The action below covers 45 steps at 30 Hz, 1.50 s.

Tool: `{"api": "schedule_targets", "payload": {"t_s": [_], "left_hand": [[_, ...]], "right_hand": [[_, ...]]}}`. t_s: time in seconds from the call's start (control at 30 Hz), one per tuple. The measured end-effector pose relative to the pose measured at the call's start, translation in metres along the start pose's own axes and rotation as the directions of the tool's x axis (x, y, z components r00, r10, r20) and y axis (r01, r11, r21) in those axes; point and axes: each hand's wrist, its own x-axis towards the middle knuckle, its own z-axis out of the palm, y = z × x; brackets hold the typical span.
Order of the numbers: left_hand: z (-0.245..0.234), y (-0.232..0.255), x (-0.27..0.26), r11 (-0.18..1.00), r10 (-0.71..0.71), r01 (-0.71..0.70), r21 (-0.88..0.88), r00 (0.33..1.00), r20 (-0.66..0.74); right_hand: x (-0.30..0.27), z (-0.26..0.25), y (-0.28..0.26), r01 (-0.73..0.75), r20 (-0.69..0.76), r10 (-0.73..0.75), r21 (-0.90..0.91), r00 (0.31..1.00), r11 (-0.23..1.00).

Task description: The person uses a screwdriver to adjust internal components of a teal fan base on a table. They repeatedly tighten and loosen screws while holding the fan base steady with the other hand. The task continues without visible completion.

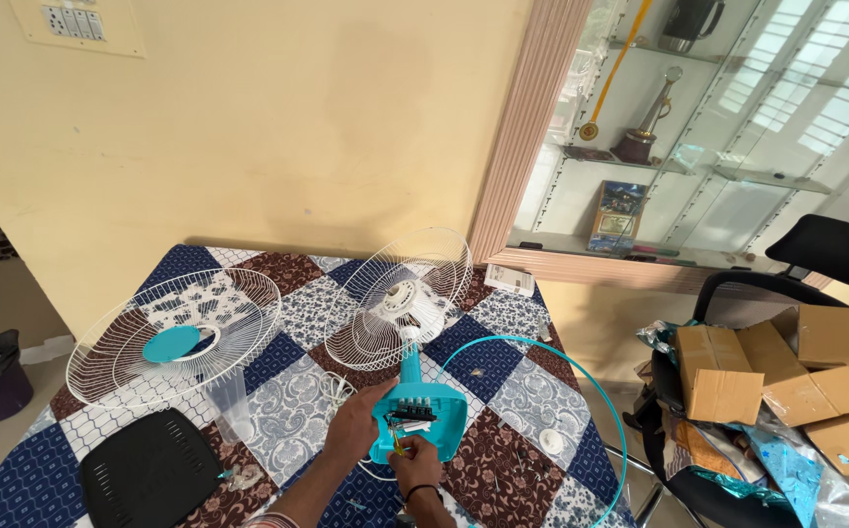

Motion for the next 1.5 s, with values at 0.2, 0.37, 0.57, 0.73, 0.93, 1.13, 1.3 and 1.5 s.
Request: {"api": "schedule_targets", "payload": {"t_s": [0.2, 0.37, 0.57, 0.73, 0.93, 1.13, 1.3, 1.5], "left_hand": [[0.0, 0.0, -0.001, 0.999, 0.033, -0.033, -0.003, 0.999, -0.038], [-0.002, 0.001, -0.003, 1.0, 0.002, -0.002, -0.007, 1.0, -0.013], [-0.004, 0.004, -0.001, 1.0, -0.024, 0.024, 0.006, 1.0, 0.01], [-0.001, -0.001, -0.001, 1.0, 0.012, -0.012, 0.003, 1.0, -0.01], [-0.001, 0.0, 0.0, 1.0, 0.024, -0.024, 0.013, 1.0, -0.019], [-0.001, 0.004, 0.0, 0.999, -0.023, 0.023, 0.032, 1.0, 0.011], [0.0, 0.002, 0.001, 0.996, -0.088, 0.086, 0.031, 0.995, 0.056], [0.0, 0.0, 0.003, 0.996, -0.042, 0.04, 0.074, 0.999, 0.035]], "right_hand": [[-0.029, -0.022, -0.04, -0.168, 0.202, 0.125, 0.212, 0.971, 0.963], [-0.035, -0.023, -0.047, -0.158, 0.182, 0.125, 0.179, 0.975, 0.971], [-0.003, -0.003, -0.003, -0.158, 0.219, 0.092, 0.31, 0.971, 0.938], [0.012, 0.007, 0.019, -0.218, 0.304, 0.092, 0.415, 0.948, 0.884], [0.005, 0.002, 0.006, -0.203, 0.253, 0.099, 0.428, 0.962, 0.88], [0.001, -0.004, 0.0, -0.145, 0.167, 0.109, 0.219, 0.98, 0.965], [0.01, 0.006, 0.009, -0.215, 0.286, 0.114, 0.352, 0.951, 0.911], [0.01, 0.014, 0.017, -0.138, 0.287, 0.01, 0.431, 0.958, 0.892]]}}
